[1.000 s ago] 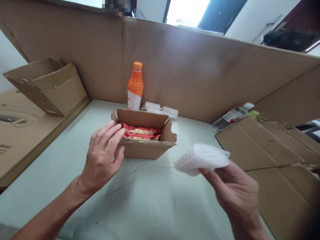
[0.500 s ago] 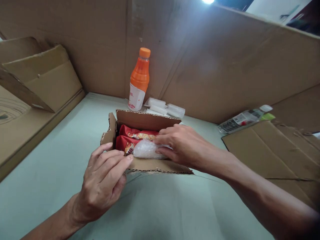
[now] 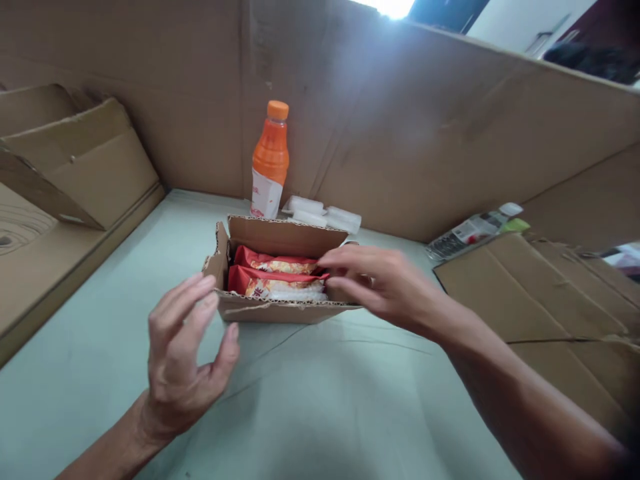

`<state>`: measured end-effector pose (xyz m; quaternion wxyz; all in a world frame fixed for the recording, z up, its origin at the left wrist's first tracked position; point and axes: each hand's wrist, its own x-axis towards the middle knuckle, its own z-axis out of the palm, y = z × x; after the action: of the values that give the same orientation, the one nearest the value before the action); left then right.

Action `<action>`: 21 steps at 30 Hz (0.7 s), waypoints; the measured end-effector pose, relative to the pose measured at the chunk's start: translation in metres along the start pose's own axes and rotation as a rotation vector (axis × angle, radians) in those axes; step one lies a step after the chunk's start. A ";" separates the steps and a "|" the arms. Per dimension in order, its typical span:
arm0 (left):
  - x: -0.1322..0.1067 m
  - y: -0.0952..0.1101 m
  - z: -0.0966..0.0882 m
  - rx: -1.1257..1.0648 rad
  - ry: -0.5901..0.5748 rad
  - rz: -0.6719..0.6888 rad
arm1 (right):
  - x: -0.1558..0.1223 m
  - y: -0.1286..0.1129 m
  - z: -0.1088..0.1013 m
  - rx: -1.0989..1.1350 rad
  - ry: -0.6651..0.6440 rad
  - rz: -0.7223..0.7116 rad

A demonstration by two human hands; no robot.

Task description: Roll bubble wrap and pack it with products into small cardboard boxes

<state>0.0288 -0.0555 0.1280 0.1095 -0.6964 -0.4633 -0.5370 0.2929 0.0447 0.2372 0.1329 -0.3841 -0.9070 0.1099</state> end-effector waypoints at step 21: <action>-0.091 0.047 0.033 -0.321 -0.315 -0.498 | -0.123 0.038 0.130 0.583 0.475 0.633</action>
<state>0.0862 -0.1079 0.0541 -0.2091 -0.6445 -0.5400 -0.4993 0.3583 -0.0312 0.0838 0.3982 -0.6021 -0.6219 0.3037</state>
